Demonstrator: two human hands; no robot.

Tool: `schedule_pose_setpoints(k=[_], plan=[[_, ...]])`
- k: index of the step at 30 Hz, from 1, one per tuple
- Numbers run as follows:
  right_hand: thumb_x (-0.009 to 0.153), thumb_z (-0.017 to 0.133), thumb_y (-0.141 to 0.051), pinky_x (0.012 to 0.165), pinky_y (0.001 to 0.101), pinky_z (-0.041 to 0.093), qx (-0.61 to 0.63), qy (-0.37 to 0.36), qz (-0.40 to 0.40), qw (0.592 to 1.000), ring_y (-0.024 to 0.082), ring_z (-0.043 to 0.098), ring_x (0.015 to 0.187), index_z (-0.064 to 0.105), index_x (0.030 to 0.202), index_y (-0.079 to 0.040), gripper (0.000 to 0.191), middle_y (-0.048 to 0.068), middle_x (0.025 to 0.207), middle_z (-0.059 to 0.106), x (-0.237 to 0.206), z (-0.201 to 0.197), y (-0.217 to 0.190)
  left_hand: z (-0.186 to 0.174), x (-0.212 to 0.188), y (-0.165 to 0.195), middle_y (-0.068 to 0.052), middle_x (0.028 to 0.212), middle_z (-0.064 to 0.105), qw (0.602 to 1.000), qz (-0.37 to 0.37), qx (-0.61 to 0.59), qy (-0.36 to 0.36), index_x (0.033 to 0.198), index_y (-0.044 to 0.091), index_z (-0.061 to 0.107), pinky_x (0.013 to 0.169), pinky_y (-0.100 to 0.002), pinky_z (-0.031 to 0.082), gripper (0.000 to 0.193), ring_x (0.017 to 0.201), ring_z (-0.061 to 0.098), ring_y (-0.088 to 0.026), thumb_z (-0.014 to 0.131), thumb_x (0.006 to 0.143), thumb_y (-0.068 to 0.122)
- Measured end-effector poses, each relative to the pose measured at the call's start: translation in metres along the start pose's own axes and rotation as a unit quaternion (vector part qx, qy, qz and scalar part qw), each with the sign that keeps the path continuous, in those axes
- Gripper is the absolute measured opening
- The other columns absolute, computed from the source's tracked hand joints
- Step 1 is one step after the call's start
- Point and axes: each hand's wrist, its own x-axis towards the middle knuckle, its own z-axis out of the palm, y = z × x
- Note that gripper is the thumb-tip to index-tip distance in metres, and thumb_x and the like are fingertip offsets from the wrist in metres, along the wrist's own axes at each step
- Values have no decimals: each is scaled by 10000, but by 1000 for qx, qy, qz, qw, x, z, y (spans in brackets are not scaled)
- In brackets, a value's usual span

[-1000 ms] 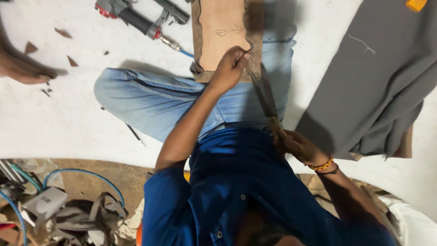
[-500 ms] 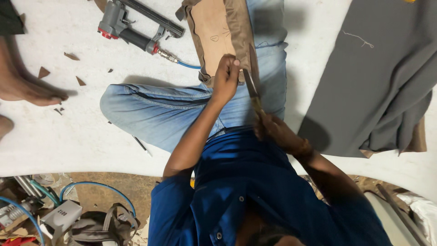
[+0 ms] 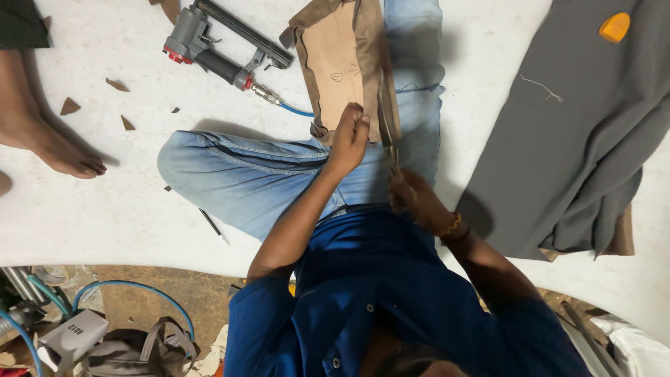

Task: The person sits on the floor holding a board with leather draped over it and drives fasteners along the edge using a pneumatic nail gun. They then trim the excess leather from the board's edge with scissors, working around the sides one at a time.

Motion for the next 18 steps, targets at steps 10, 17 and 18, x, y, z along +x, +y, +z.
schedule_pose_setpoints(k=[10,17,18], plan=[[976,586,-512,521,309,454,-97,83,29,991,139,517,558,569,821,-41,495,40,653,536,24,16,-53,-10,3,14,-178,950,419,997,58,41,-3,935,-11,422,834,-384,440,86,868,475,-327,502,966,-11],[1048,483,-512,571,272,501,-82,60,-15,995,123,563,582,583,848,-57,507,27,679,572,36,-2,-71,-13,-4,9,-164,944,424,996,73,55,-3,917,-3,422,827,-370,431,94,876,475,-312,508,954,-7],[1060,497,-499,571,281,497,-73,44,-12,996,128,554,584,578,856,-49,501,33,683,568,40,-7,-73,-14,-3,6,-148,949,437,998,58,26,4,920,1,435,809,-357,432,83,862,475,-282,504,967,-5]])
